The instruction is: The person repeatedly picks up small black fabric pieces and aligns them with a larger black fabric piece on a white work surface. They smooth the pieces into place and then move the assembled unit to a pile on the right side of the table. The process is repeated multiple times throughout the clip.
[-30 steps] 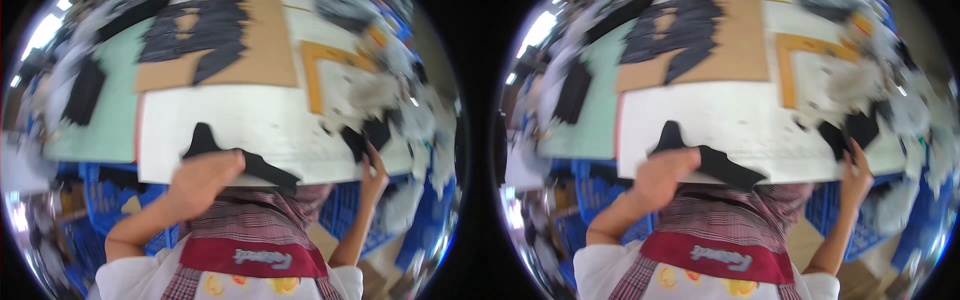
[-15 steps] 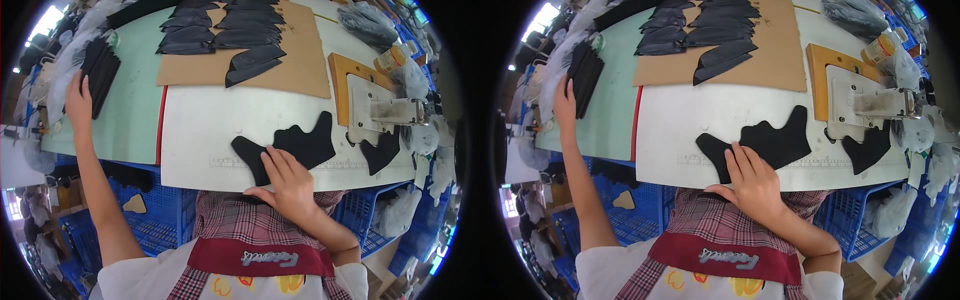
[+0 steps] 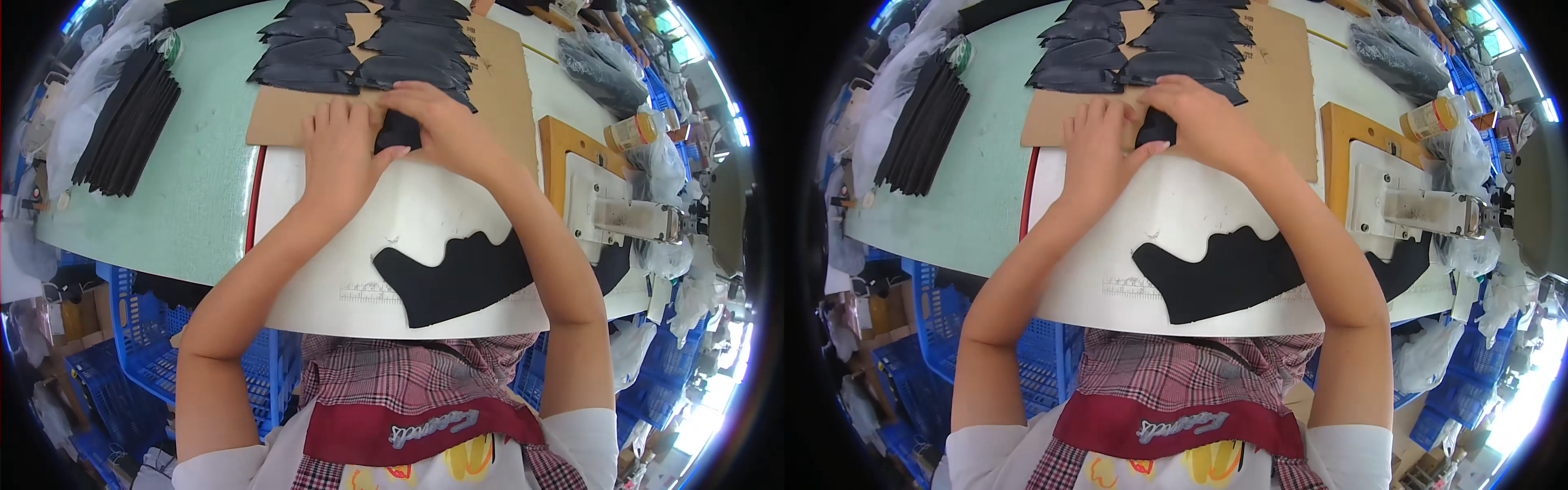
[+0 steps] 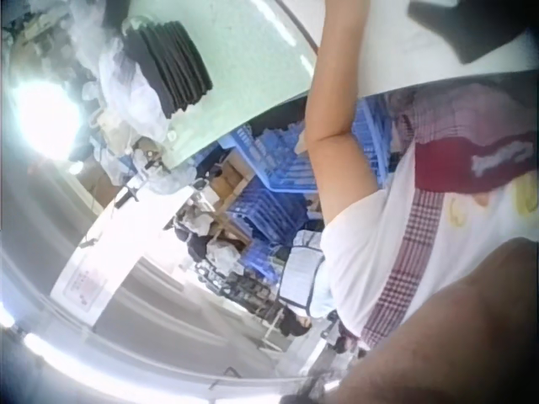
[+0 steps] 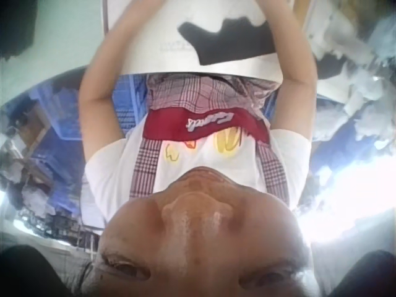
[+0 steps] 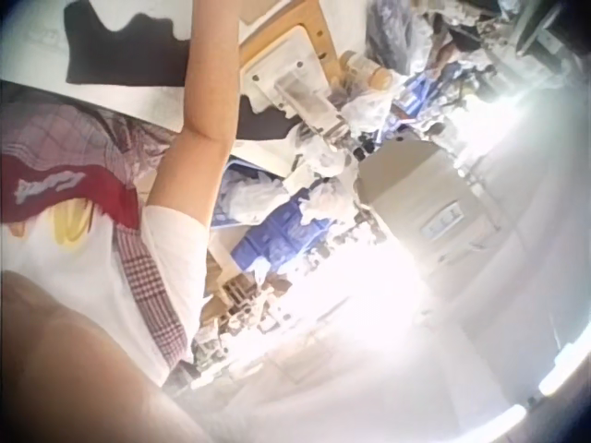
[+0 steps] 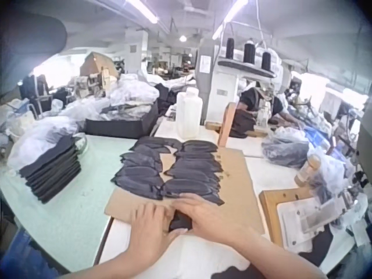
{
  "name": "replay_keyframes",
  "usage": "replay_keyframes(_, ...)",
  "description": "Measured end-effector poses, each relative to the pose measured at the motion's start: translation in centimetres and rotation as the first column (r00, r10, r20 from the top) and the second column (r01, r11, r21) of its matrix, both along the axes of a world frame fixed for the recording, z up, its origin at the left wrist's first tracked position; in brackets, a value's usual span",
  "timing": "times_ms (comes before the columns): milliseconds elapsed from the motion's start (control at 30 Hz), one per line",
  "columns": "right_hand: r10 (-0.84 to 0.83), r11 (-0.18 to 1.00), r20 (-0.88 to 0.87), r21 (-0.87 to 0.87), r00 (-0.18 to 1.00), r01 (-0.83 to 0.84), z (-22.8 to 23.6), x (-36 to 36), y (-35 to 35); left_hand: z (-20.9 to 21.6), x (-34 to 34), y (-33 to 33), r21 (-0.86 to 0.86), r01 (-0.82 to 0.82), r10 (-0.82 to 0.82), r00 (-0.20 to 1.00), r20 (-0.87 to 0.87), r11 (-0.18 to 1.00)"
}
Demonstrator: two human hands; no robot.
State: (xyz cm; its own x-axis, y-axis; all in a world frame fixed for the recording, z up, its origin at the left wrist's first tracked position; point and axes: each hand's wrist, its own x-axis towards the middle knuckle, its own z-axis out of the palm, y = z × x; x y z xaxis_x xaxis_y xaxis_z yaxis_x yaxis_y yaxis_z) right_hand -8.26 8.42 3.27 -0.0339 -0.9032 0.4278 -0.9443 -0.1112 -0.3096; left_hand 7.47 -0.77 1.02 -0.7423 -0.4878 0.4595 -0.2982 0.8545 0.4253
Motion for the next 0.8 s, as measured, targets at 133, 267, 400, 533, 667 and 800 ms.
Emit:
replay_keyframes(133,0.05,0.992,-0.033,0.121,0.998,-0.046,0.8,-0.7,0.2,-0.5,-0.1,-0.1,0.092,0.01,-0.011,1.0,0.011,0.996)
replay_keyframes(267,0.024,0.999,0.04,0.042,0.999,-0.025,1.4,-1.0,0.8,1.3,-0.3,0.1,0.492,0.06,-0.076,0.997,0.013,0.869)
replay_keyframes(400,-0.003,0.998,0.227,0.057,0.974,-0.01,2.1,-0.9,2.0,2.0,0.1,0.4,0.804,0.178,-0.087,0.984,-0.156,0.568)
replay_keyframes(533,0.075,0.98,0.21,-0.194,0.975,-0.034,2.4,-1.3,2.9,3.1,0.5,1.3,0.849,0.211,-0.049,0.975,-0.215,0.483)
replay_keyframes(667,-0.133,0.977,0.086,-0.158,0.987,0.145,4.6,0.0,4.8,3.5,0.9,2.1,0.842,0.331,-0.028,0.935,-0.354,0.425)
replay_keyframes(800,-0.198,0.975,0.534,0.024,0.822,0.22,5.2,1.1,7.1,4.2,1.1,2.3,0.907,0.397,-0.058,0.918,-0.393,0.141)
